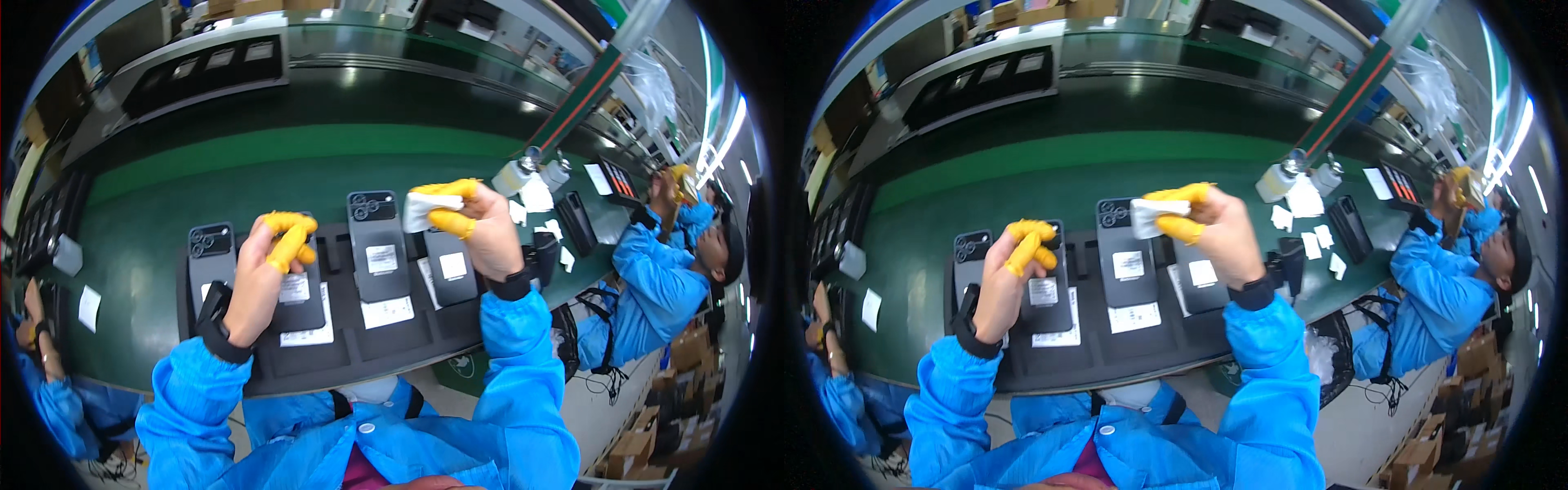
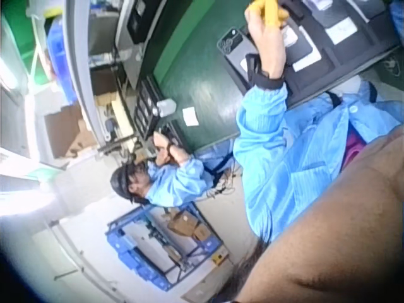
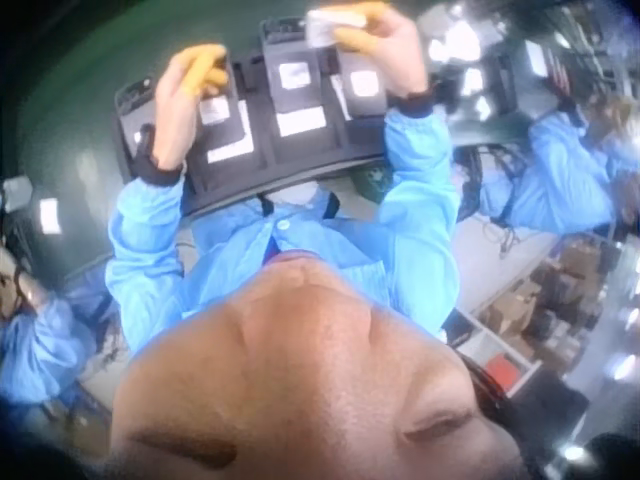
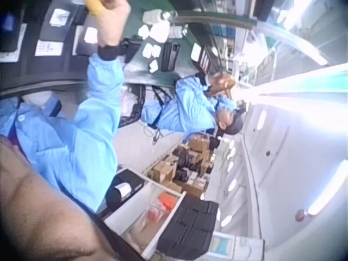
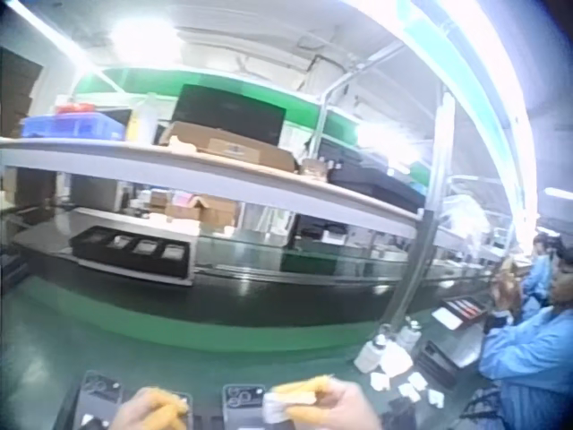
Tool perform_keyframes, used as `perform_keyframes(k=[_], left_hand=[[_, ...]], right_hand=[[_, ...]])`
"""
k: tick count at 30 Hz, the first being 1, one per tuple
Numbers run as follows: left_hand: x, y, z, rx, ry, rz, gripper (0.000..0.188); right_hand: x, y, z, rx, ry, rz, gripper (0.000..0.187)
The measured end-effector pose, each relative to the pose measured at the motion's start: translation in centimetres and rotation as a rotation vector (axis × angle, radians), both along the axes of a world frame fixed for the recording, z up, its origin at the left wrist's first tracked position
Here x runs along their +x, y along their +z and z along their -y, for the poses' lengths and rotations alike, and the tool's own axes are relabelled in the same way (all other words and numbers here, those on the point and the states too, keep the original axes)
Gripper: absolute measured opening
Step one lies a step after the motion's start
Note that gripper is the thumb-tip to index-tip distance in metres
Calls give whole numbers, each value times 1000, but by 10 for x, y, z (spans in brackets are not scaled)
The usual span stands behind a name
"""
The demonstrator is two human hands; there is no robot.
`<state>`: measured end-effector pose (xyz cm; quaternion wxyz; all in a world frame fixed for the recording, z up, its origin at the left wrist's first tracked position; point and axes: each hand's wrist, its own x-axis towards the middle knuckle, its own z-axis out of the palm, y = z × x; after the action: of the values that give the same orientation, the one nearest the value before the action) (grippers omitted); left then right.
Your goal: Cleaning the back and camera lenses of mobile phones on an assembly line.
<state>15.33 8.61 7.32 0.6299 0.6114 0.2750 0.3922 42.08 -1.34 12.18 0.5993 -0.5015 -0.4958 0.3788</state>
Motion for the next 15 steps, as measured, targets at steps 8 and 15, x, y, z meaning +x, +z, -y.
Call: perform_keyframes(k=[8, 15], left_hand=[[8, 4, 12, 105, -141, -64, 19], [7, 2, 12, 124, -199, -91, 18]], right_hand=[[195, 5, 30, -95, -902, 942, 20], [254, -19, 17, 157, -854, 1541, 16]])
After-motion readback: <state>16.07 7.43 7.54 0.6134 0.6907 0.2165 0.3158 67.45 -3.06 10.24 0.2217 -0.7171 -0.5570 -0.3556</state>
